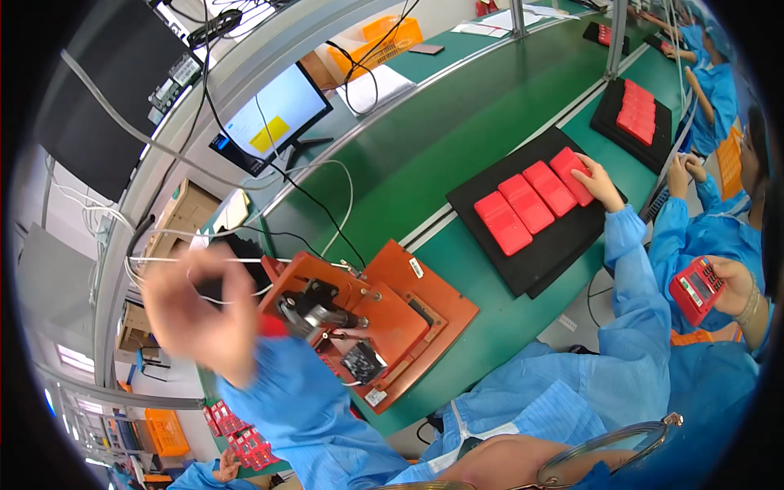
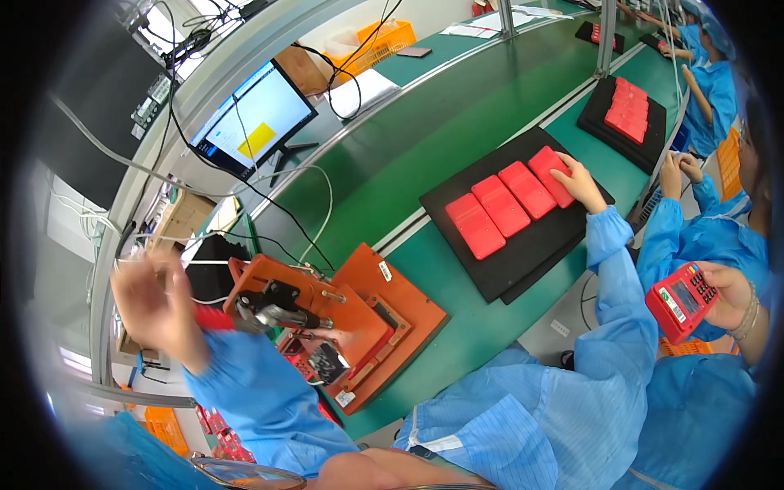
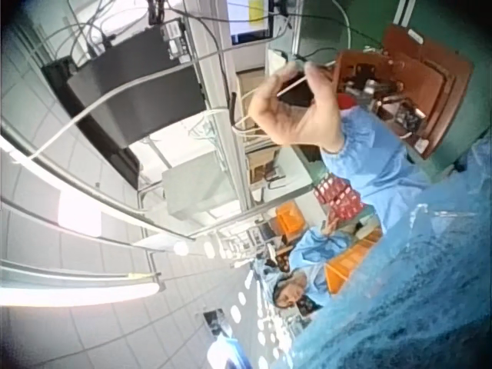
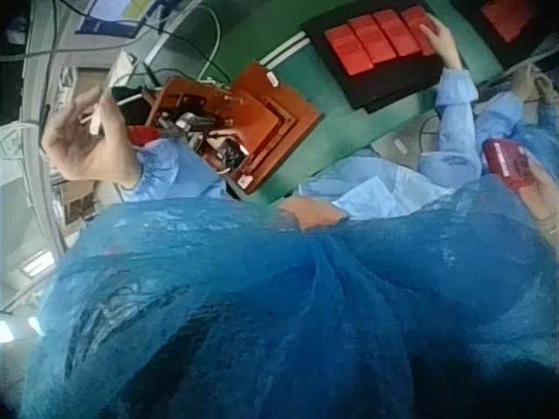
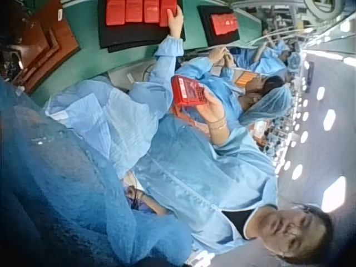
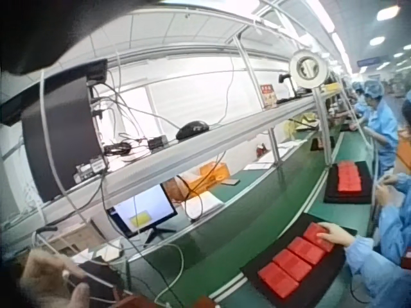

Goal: The person tests and assembles handheld POS terminals by placing components into a manual press fixture, operating the press handle, snapping plastic housings onto the devices by hand, and arranging them on the workbench.

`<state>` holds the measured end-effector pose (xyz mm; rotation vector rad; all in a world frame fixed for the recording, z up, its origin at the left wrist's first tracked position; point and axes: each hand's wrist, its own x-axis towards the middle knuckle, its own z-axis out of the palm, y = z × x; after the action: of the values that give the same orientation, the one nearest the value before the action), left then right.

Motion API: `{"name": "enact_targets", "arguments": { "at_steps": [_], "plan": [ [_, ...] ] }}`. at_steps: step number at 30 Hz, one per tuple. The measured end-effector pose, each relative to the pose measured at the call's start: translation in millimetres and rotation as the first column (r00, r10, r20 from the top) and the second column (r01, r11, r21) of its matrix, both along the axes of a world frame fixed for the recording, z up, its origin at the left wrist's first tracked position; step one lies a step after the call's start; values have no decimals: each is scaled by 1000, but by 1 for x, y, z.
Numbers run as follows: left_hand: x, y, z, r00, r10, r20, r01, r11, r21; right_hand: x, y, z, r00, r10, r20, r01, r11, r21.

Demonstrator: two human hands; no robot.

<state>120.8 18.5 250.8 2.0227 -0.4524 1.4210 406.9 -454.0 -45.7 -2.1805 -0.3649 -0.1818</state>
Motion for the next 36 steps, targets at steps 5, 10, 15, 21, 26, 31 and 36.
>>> {"name": "enact_targets", "arguments": {
  "at_steps": [5,10,15,21,26,31,36],
  "plan": [
    [34,72,-24,900,255,-354,-271,963,5,-10,20,-7,966,-70,251,151,935,-322],
    [-89,74,-147,886,400,-234,-444,876,-187,-99,34,23,891,-91,446,221,943,-248],
    [-201,5,-275,795,219,-565,-553,645,-528,-193,80,38,943,-180,279,151,981,124],
    [-172,24,-286,606,191,-772,-448,884,-133,-229,171,79,872,360,332,-409,908,89],
    [-128,48,-264,571,39,-820,-275,950,-146,-273,184,93,633,635,443,-754,635,167],
    [-110,28,-252,597,-111,-794,-178,948,-266,-299,148,94,706,612,357,-690,709,149],
    [-112,35,-272,709,-144,-690,-126,937,-326,-320,39,168,764,633,126,-640,768,28]
  ]
}}
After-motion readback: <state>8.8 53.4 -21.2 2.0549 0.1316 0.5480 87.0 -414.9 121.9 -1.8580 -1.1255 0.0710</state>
